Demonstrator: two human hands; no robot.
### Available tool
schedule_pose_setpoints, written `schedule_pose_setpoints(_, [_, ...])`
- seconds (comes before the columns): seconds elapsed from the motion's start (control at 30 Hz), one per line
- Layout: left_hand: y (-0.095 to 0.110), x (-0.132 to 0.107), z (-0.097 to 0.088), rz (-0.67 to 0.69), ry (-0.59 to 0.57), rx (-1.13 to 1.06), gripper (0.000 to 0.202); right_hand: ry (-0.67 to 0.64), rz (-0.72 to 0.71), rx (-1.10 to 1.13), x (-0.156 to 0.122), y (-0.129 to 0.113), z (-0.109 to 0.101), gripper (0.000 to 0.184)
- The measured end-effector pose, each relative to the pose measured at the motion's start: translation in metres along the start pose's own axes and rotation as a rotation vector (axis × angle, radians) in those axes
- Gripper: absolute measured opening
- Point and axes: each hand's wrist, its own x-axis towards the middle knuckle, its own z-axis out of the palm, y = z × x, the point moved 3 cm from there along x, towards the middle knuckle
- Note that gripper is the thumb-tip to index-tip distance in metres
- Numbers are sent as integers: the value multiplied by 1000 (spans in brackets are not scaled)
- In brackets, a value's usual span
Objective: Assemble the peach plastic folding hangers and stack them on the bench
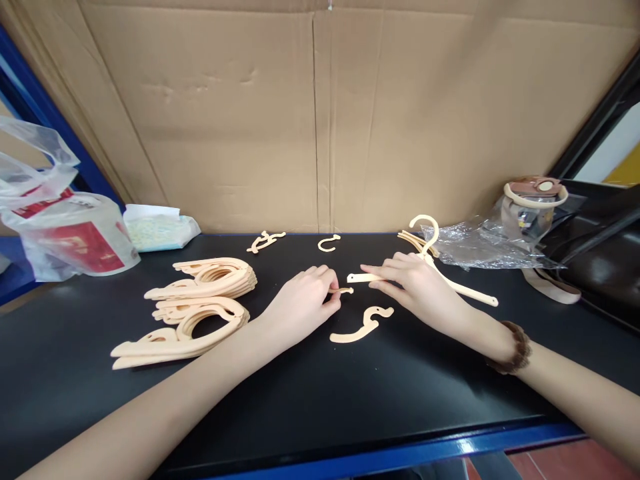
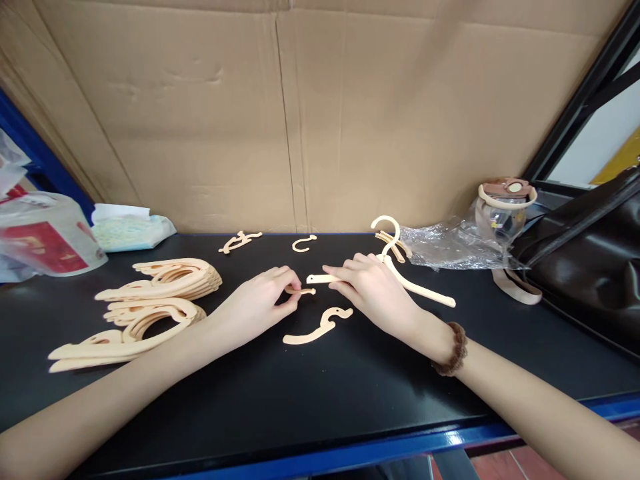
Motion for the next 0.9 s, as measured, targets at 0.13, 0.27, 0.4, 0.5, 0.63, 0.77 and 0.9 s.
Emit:
schedule_pose_setpoints(0.13, [-8, 2, -3, -112, 36, -186, 8, 11, 33, 44, 0, 1, -2, 31])
schedule_pose_setpoints(0.27, [-13, 1, 2, -135, -16, -310, 11, 2, 43, 33, -1, 1, -1, 29])
schedule_pose_setpoints(0.4, [-13, -1, 7, -116, -105, -459, 4, -1, 44, 27, -1, 1, -1, 28])
schedule_pose_setpoints(0.5, [-12, 1, 5, -126, -105, -521, 7, 2, 42, 41, 0, 1, -1, 28])
schedule_pose_setpoints(0.63, [-12, 2, 2, -167, -53, -561, 9, 9, 38, 51, 0, -1, -3, 27])
schedule_pose_setpoints(0.77, [-15, 1, -2, -282, 76, -454, 12, 4, 20, 62, 0, -5, -3, 27])
schedule_pose_setpoints(0.9, [-11, 0, -9, -300, 134, -422, 21, -7, 2, 99, -1, -7, -3, 28])
